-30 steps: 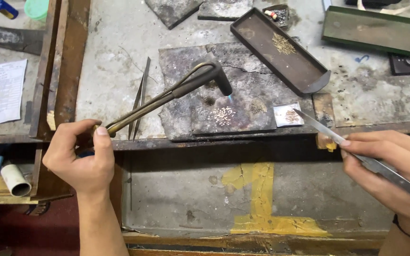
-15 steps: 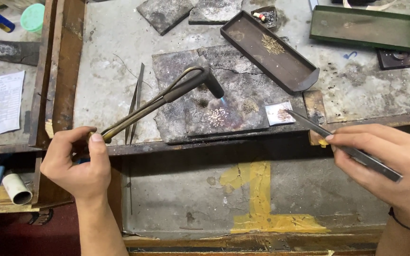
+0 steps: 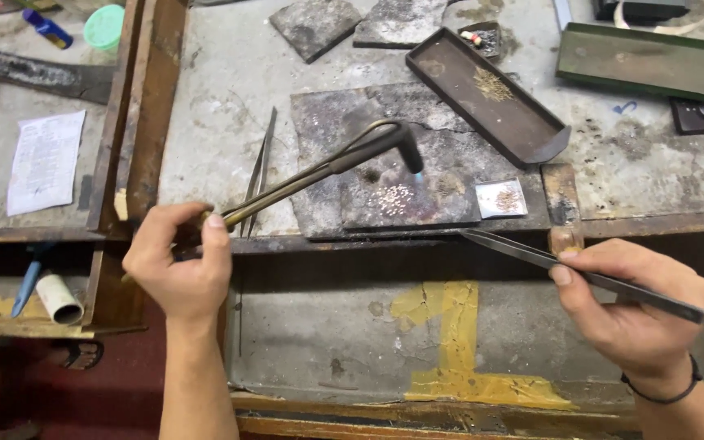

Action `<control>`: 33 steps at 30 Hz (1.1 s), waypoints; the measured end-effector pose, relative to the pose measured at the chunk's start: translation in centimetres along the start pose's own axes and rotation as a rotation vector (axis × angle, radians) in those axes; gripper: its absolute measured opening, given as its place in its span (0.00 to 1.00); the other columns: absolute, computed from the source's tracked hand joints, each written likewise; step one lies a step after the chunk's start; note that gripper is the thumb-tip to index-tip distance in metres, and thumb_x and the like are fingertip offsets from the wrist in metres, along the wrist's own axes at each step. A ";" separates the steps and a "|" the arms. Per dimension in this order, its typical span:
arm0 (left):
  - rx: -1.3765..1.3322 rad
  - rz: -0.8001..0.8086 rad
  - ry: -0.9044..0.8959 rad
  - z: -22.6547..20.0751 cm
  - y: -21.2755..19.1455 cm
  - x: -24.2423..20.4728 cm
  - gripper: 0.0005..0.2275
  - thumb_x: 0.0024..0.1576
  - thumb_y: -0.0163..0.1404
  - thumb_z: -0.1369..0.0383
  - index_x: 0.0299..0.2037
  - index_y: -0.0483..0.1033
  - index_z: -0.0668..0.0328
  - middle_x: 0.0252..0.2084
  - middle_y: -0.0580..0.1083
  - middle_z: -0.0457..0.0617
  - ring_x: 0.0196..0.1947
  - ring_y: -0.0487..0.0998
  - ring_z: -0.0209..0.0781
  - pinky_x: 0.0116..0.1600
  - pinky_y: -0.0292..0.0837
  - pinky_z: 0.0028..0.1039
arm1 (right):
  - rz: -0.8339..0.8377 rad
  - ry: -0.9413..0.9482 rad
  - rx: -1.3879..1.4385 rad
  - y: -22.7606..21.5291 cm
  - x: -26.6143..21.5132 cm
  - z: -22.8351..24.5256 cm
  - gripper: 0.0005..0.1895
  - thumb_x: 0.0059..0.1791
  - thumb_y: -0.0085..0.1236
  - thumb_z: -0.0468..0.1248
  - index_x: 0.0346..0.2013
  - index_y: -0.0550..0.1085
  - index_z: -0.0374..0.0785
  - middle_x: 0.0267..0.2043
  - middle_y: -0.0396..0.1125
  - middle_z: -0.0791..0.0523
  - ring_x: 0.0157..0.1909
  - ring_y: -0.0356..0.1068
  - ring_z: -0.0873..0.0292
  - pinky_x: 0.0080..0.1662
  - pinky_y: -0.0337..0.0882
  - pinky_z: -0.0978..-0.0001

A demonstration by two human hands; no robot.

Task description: Using a blowtorch to heat small metal components on a soldering block while manipulating them with tweezers.

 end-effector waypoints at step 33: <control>-0.107 0.205 -0.082 -2.1 1.3 0.6 0.09 0.57 0.64 0.73 0.44 0.79 0.66 0.38 0.78 0.51 0.39 0.76 0.43 0.46 0.71 0.31 | -0.084 0.115 0.307 3.8 3.7 10.3 0.07 0.61 0.46 0.26 0.48 0.59 0.24 0.47 0.70 0.35 0.50 0.79 0.42 0.49 0.84 0.60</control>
Point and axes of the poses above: each hand's wrist, its own x-axis towards the middle knuckle, its own y-axis out of the palm, z = x × y, the point moved 10 cm from there along x, towards the middle knuckle
